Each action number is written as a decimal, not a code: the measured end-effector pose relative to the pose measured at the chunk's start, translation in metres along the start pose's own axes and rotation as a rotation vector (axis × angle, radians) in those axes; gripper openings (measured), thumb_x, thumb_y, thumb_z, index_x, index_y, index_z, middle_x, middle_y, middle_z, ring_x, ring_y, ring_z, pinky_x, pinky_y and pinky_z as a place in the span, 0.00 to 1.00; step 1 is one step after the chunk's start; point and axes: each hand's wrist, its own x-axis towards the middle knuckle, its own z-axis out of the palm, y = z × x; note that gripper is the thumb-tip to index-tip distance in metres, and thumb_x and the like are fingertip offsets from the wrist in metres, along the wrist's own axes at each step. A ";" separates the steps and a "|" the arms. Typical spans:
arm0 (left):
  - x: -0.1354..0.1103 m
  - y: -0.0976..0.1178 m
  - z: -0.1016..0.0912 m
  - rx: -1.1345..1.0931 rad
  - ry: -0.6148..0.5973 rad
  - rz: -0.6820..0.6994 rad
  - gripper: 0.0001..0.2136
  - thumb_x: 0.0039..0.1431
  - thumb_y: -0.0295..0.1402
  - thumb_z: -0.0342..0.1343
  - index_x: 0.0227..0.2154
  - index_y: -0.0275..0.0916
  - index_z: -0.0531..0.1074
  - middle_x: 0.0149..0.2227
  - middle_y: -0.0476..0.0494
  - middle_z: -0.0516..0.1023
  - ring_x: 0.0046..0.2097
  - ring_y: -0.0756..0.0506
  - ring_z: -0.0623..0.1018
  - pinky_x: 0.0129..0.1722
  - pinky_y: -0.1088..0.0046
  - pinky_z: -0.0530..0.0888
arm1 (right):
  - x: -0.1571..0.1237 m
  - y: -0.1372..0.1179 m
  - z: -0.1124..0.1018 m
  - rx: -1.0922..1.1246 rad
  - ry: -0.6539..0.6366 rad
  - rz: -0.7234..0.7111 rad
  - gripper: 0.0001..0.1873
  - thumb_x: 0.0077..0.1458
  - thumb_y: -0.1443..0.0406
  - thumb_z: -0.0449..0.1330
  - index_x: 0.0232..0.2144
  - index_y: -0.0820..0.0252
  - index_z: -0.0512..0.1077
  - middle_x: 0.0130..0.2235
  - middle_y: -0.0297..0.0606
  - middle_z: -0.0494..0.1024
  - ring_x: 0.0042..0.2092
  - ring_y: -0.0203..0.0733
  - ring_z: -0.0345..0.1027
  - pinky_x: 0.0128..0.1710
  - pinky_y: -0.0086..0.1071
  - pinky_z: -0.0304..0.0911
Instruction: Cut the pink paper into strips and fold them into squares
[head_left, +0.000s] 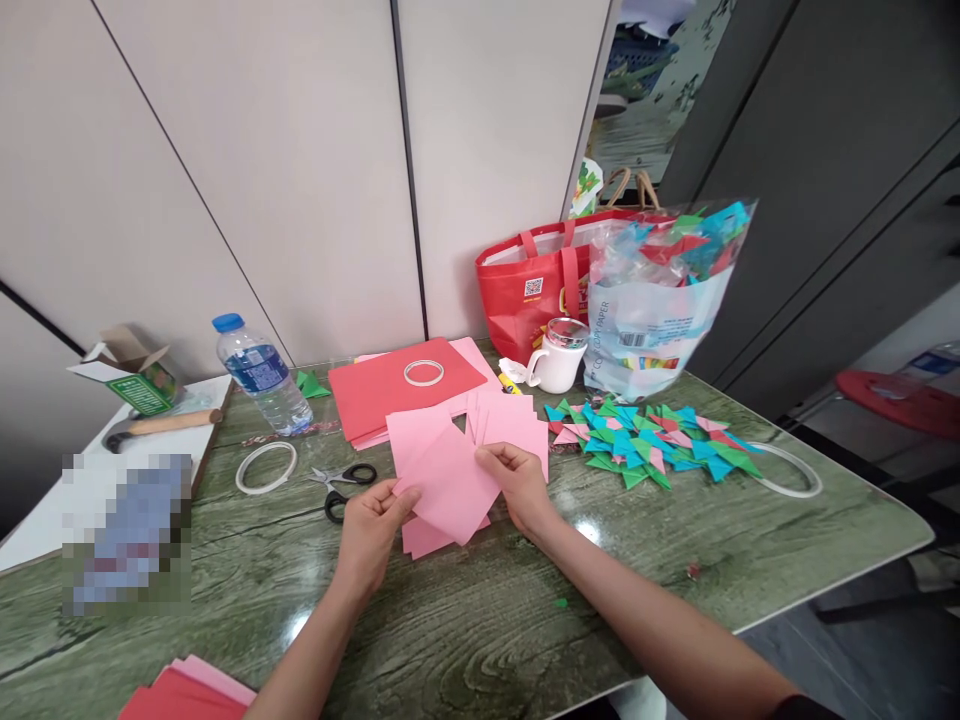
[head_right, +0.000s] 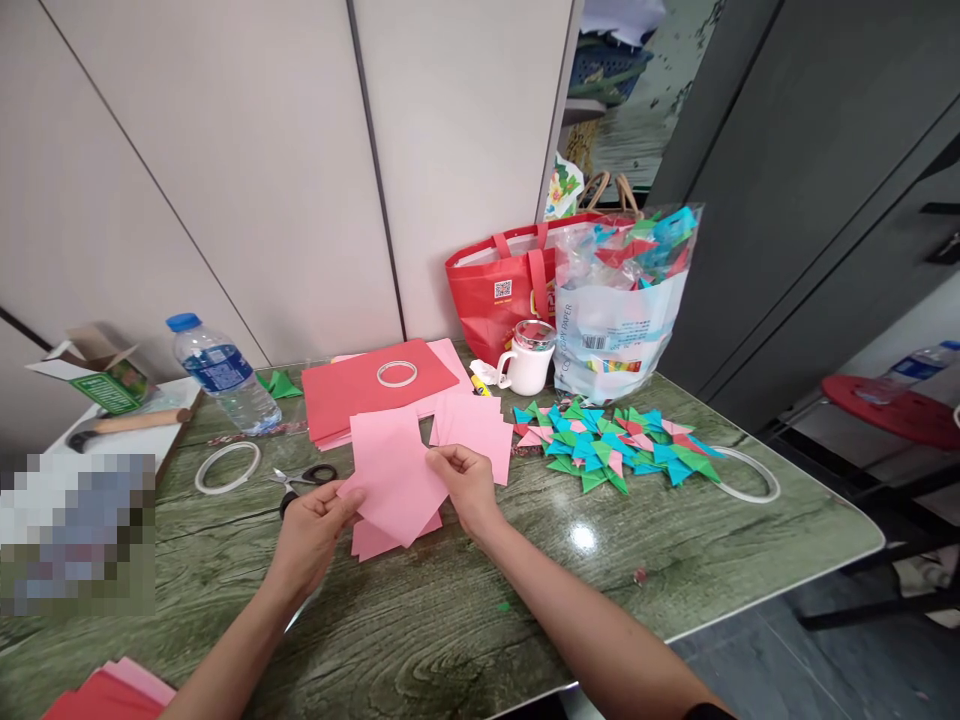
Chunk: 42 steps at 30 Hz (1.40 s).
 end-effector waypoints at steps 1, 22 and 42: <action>0.000 -0.001 0.000 0.009 0.010 0.008 0.11 0.40 0.37 0.63 0.26 0.34 0.75 0.21 0.49 0.75 0.26 0.49 0.72 0.29 0.75 0.69 | 0.000 0.000 0.000 -0.008 0.000 -0.003 0.09 0.38 0.60 0.64 0.21 0.61 0.73 0.23 0.33 0.74 0.25 0.34 0.62 0.26 0.28 0.56; -0.003 0.006 0.005 -0.093 0.004 0.043 0.13 0.42 0.38 0.62 0.32 0.36 0.78 0.28 0.44 0.79 0.30 0.47 0.75 0.31 0.73 0.72 | 0.003 0.001 -0.002 -0.029 -0.005 -0.005 0.10 0.37 0.59 0.65 0.21 0.61 0.73 0.22 0.33 0.74 0.25 0.35 0.62 0.25 0.29 0.57; -0.006 -0.011 0.015 -0.039 -0.162 -0.056 0.14 0.45 0.40 0.60 0.27 0.32 0.75 0.26 0.43 0.77 0.29 0.47 0.74 0.35 0.70 0.71 | 0.004 0.005 0.002 0.144 0.070 0.085 0.10 0.34 0.61 0.67 0.20 0.62 0.74 0.21 0.31 0.73 0.23 0.32 0.59 0.24 0.27 0.53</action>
